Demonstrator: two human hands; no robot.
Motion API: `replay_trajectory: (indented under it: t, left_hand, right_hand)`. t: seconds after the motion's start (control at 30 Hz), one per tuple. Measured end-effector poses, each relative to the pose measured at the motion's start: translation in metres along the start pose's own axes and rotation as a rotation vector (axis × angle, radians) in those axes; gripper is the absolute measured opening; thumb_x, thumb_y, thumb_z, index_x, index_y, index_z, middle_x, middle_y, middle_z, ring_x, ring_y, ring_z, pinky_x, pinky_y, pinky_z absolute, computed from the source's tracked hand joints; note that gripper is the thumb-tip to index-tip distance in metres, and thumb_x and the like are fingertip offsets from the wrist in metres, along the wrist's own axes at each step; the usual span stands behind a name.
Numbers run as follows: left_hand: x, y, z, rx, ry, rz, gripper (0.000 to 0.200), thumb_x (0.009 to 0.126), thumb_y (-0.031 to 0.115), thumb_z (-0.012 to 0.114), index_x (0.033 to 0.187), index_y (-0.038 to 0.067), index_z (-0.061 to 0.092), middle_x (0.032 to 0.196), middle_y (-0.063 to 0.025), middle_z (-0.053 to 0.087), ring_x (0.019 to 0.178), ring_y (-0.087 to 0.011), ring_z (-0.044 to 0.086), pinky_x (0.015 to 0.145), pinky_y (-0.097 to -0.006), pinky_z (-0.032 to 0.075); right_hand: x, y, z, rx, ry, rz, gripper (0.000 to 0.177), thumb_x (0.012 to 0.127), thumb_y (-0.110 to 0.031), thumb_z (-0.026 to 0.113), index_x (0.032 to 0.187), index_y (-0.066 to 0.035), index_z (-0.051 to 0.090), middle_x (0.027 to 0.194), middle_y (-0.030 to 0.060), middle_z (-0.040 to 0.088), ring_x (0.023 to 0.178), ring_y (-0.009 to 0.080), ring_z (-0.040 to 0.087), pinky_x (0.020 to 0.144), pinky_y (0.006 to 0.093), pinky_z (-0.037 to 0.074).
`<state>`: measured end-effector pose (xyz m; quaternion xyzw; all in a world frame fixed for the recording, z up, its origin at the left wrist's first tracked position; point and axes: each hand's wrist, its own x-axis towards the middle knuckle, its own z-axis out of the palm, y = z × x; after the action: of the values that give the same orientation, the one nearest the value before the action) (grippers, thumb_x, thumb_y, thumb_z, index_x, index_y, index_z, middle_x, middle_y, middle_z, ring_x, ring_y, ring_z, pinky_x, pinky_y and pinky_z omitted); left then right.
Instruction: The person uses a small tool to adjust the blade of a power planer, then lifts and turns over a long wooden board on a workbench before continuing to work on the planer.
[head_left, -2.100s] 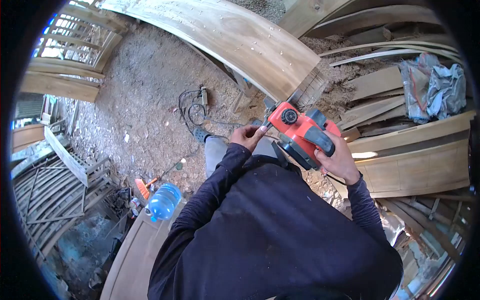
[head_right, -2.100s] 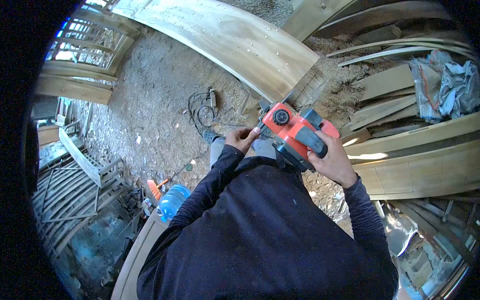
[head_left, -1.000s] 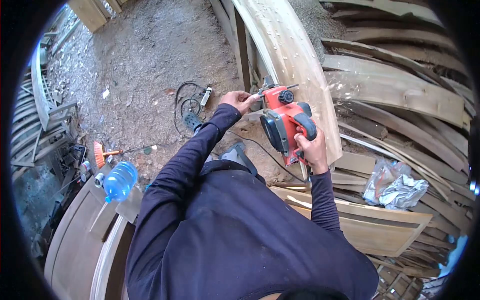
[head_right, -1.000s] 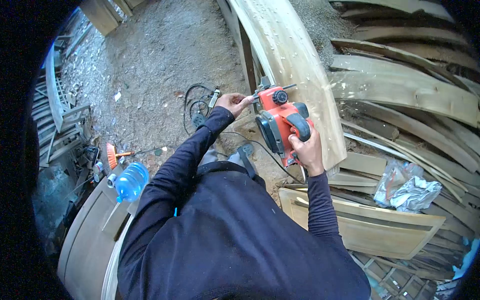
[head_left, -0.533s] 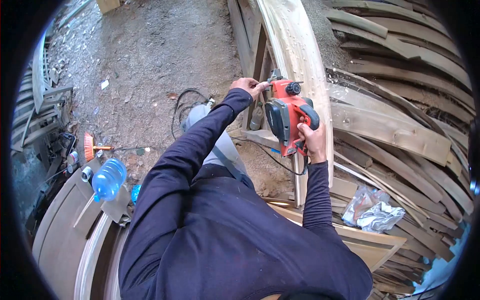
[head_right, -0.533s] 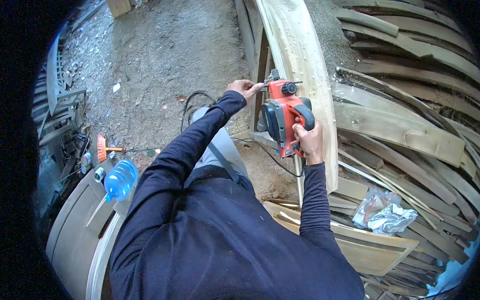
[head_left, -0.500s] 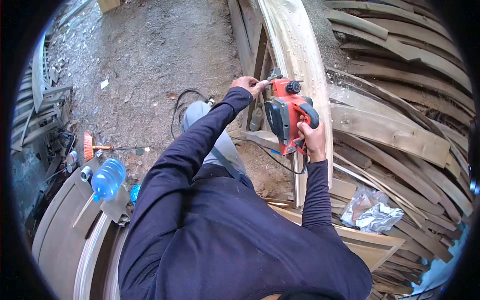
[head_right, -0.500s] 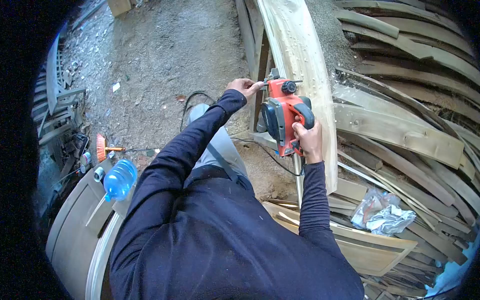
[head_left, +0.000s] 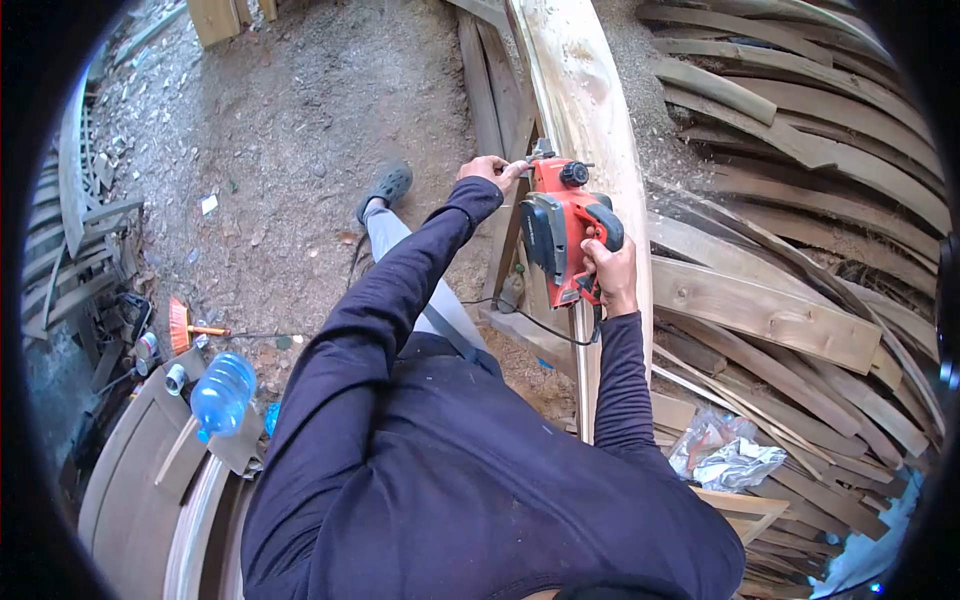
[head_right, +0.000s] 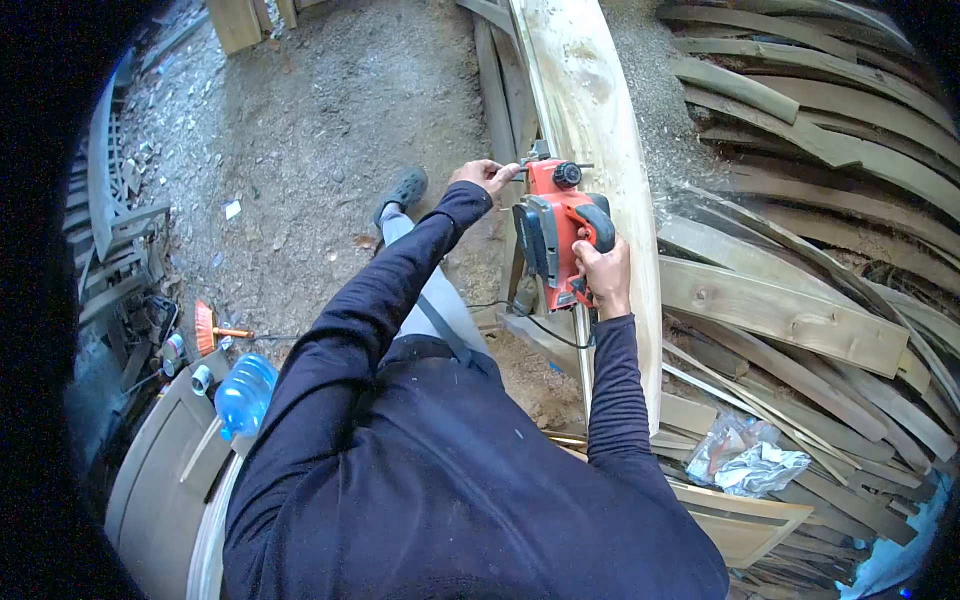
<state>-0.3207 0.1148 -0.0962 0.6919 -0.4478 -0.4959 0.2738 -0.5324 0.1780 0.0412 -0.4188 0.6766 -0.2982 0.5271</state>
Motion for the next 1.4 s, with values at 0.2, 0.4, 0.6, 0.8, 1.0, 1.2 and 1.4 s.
replay_trajectory:
  t: [0.2, 0.4, 0.6, 0.8, 1.0, 1.2, 1.4]
  left_hand:
    - [0.076, 0.007, -0.036, 0.008, -0.053, -0.022, 0.061, 0.077, 0.065, 0.061, 0.093, 0.008, 0.073, 0.083, -0.0161, 0.069, 0.080, -0.0297, 0.068, 0.074, -0.0380, 0.052]
    - [0.149, 0.018, -0.075, 0.036, -0.058, -0.026, 0.060, 0.077, 0.064, 0.061, 0.095, 0.009, 0.073, 0.083, -0.0153, 0.069, 0.079, -0.0283, 0.068, 0.071, -0.0368, 0.052]
    - [0.212, 0.037, -0.109, 0.007, -0.014, -0.083, 0.056, 0.078, 0.060, 0.062, 0.098, 0.008, 0.072, 0.085, -0.0136, 0.070, 0.080, -0.0271, 0.068, 0.074, -0.0355, 0.052]
    - [0.287, 0.050, -0.147, 0.033, -0.036, -0.075, 0.057, 0.078, 0.060, 0.060, 0.101, 0.009, 0.072, 0.092, -0.0160, 0.070, 0.088, -0.0287, 0.068, 0.080, -0.0360, 0.052]
    - [0.343, 0.059, -0.179, 0.012, -0.043, -0.053, 0.056, 0.080, 0.059, 0.059, 0.100, 0.008, 0.072, 0.089, -0.0144, 0.070, 0.086, -0.0279, 0.068, 0.078, -0.0364, 0.051]
    - [0.418, 0.068, -0.210, -0.007, -0.027, -0.053, 0.052, 0.081, 0.054, 0.063, 0.099, 0.006, 0.071, 0.083, -0.0138, 0.070, 0.079, -0.0244, 0.068, 0.073, -0.0338, 0.052]
    - [0.490, 0.074, -0.246, -0.005, -0.047, -0.085, 0.048, 0.081, 0.053, 0.064, 0.097, 0.008, 0.071, 0.083, -0.0135, 0.070, 0.077, -0.0266, 0.068, 0.071, -0.0357, 0.052]
  right_hand:
    - [0.078, -0.027, 0.032, -0.009, -0.011, 0.063, 0.019, 0.072, -0.002, 0.062, 0.091, -0.001, 0.059, 0.066, 0.0012, 0.056, 0.048, 0.0072, 0.049, 0.042, 0.0231, 0.038]
    - [0.144, -0.048, 0.065, -0.125, 0.020, -0.075, 0.019, 0.072, -0.004, 0.062, 0.091, -0.001, 0.059, 0.069, 0.0030, 0.057, 0.050, 0.0085, 0.051, 0.046, 0.0248, 0.042]
    - [0.207, -0.088, 0.097, -0.120, -0.031, 0.089, 0.018, 0.073, -0.004, 0.062, 0.091, 0.001, 0.061, 0.073, 0.0026, 0.061, 0.063, 0.0137, 0.059, 0.059, 0.0280, 0.048]
    - [0.277, -0.113, 0.131, -0.225, 0.008, 0.008, 0.021, 0.069, -0.009, 0.065, 0.088, 0.000, 0.062, 0.077, 0.0053, 0.063, 0.067, 0.0136, 0.060, 0.065, 0.0291, 0.049]
    - [0.322, -0.147, 0.163, -0.164, 0.039, -0.012, 0.021, 0.070, -0.009, 0.065, 0.090, -0.002, 0.063, 0.082, 0.0069, 0.064, 0.075, 0.0174, 0.062, 0.070, 0.0306, 0.049]
    - [0.389, -0.183, 0.196, -0.178, -0.005, 0.022, 0.025, 0.070, -0.009, 0.066, 0.093, -0.002, 0.063, 0.081, 0.0064, 0.064, 0.075, 0.0179, 0.062, 0.071, 0.0312, 0.049]
    - [0.449, -0.225, 0.234, -0.220, 0.003, 0.001, 0.024, 0.070, -0.009, 0.066, 0.093, -0.002, 0.064, 0.080, 0.0058, 0.065, 0.074, 0.0169, 0.063, 0.070, 0.0315, 0.050]
